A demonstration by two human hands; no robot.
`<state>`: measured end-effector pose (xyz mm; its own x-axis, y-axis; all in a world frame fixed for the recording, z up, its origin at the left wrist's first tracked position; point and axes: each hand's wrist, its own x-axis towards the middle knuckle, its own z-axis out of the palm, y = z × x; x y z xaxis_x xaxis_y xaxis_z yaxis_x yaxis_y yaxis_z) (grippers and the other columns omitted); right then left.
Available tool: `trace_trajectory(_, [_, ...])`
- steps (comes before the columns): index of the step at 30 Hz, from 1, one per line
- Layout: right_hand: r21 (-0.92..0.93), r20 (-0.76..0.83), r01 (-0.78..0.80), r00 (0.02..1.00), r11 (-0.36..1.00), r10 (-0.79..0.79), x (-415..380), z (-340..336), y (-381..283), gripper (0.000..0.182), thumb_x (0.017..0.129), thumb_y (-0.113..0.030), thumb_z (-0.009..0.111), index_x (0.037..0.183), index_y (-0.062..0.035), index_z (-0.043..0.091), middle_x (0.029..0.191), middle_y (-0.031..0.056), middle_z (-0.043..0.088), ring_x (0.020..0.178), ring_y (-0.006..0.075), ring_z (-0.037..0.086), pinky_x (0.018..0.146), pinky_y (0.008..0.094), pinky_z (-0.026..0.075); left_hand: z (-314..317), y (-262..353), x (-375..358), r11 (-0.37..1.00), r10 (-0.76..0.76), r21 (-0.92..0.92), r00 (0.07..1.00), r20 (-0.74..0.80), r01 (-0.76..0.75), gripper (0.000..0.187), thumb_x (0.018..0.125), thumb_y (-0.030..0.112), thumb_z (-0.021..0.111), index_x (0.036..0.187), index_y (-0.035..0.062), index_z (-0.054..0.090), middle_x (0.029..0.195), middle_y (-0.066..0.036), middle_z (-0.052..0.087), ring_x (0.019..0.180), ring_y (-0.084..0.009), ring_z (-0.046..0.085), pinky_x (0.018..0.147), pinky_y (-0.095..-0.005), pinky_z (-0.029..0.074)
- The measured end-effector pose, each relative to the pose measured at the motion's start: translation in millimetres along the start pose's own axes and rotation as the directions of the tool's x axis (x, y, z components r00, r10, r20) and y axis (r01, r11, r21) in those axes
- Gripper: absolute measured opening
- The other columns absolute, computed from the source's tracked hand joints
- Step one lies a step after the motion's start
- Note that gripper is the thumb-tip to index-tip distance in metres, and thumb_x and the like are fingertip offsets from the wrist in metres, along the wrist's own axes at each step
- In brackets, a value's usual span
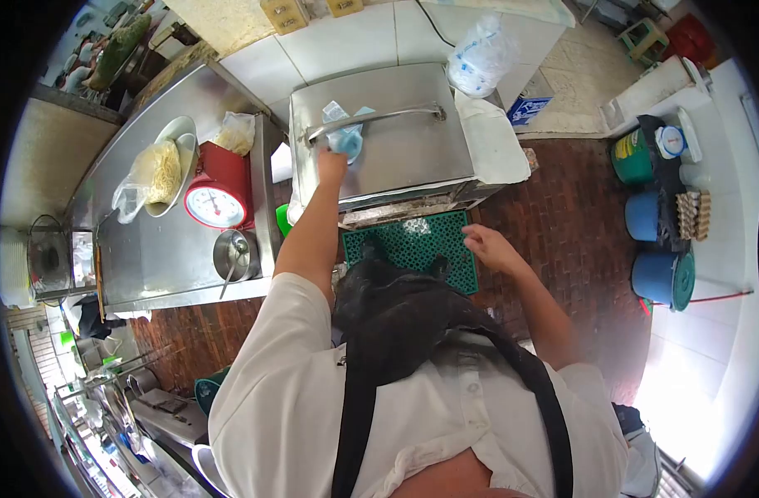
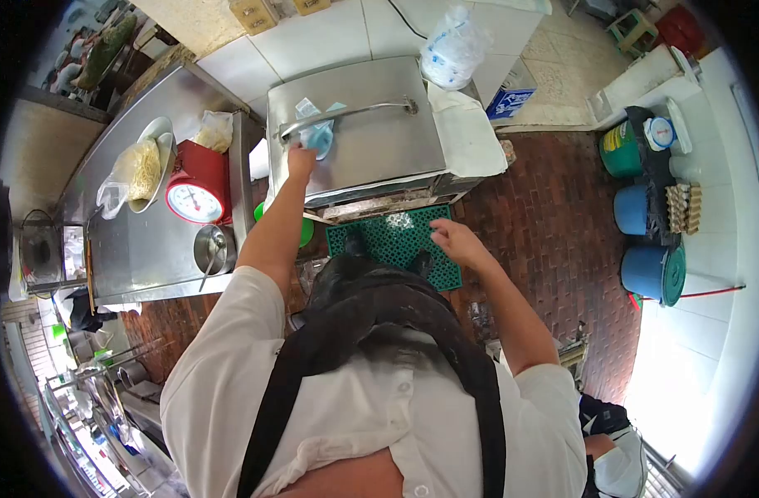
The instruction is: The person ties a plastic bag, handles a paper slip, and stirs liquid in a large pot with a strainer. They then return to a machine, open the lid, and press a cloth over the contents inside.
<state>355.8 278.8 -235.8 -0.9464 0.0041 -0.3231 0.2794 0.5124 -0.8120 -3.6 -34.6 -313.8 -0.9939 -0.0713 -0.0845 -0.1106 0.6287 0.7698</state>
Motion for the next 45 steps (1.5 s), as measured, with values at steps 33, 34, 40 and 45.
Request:
trace_trajectory(33, [0.803, 0.272, -0.166, 0.957, 0.572, -0.105, 217, -55, -93, 0.041, 0.095, -0.007, 0.064, 0.135, -0.0019, 0.053, 0.116, 0.0062, 0.066, 0.102, 0.0159, 0.064, 0.091, 0.0324, 0.053, 10, 127, -39, 0.186, 0.046, -0.78, 0.788, 0.614, 0.597, 0.026, 0.106, 0.02, 0.05, 0.127, 0.007, 0.056, 0.124, -0.013, 0.065, 0.112, -0.0253, 0.065, 0.098, -0.0436, 0.054])
trace_trajectory(34, [0.809, 0.267, -0.16, 0.957, 0.566, -0.112, 218, -61, -92, 0.041, 0.095, -0.007, 0.064, 0.135, -0.0019, 0.053, 0.116, 0.0062, 0.066, 0.102, 0.0159, 0.064, 0.091, 0.0324, 0.053, -6, 151, -39, 0.241, 0.14, -0.831, 0.829, 0.541, 0.501, 0.029, 0.106, 0.021, 0.051, 0.13, 0.0049, 0.054, 0.127, -0.015, 0.064, 0.113, -0.0269, 0.065, 0.098, -0.0446, 0.054])
trace_trajectory(40, [0.362, 0.049, 0.168, 0.979, 0.917, -0.198, 258, -94, -116, 0.046, 0.093, 0.0, 0.061, 0.138, -0.0027, 0.051, 0.121, 0.0102, 0.065, 0.109, 0.0195, 0.064, 0.098, 0.0358, 0.051, -70, 251, -12, 0.222, 0.309, -0.953, 0.913, 0.268, 0.205, 0.047, 0.106, 0.031, 0.05, 0.14, -0.002, 0.045, 0.133, -0.023, 0.061, 0.119, -0.0362, 0.062, 0.104, -0.0508, 0.051])
trace_trajectory(45, [0.015, -0.466, 0.553, 0.741, 0.833, -0.483, 265, -97, -139, 0.053, 0.097, -0.008, 0.061, 0.146, -0.0019, 0.043, 0.129, 0.0172, 0.061, 0.117, 0.0277, 0.061, 0.102, 0.0352, 0.048, -98, 292, -14, 0.278, 0.368, -0.948, 0.893, 0.257, 0.158, 0.049, 0.108, 0.031, 0.043, 0.143, -0.0042, 0.042, 0.13, -0.026, 0.063, 0.12, -0.0378, 0.062, 0.104, -0.0504, 0.051])
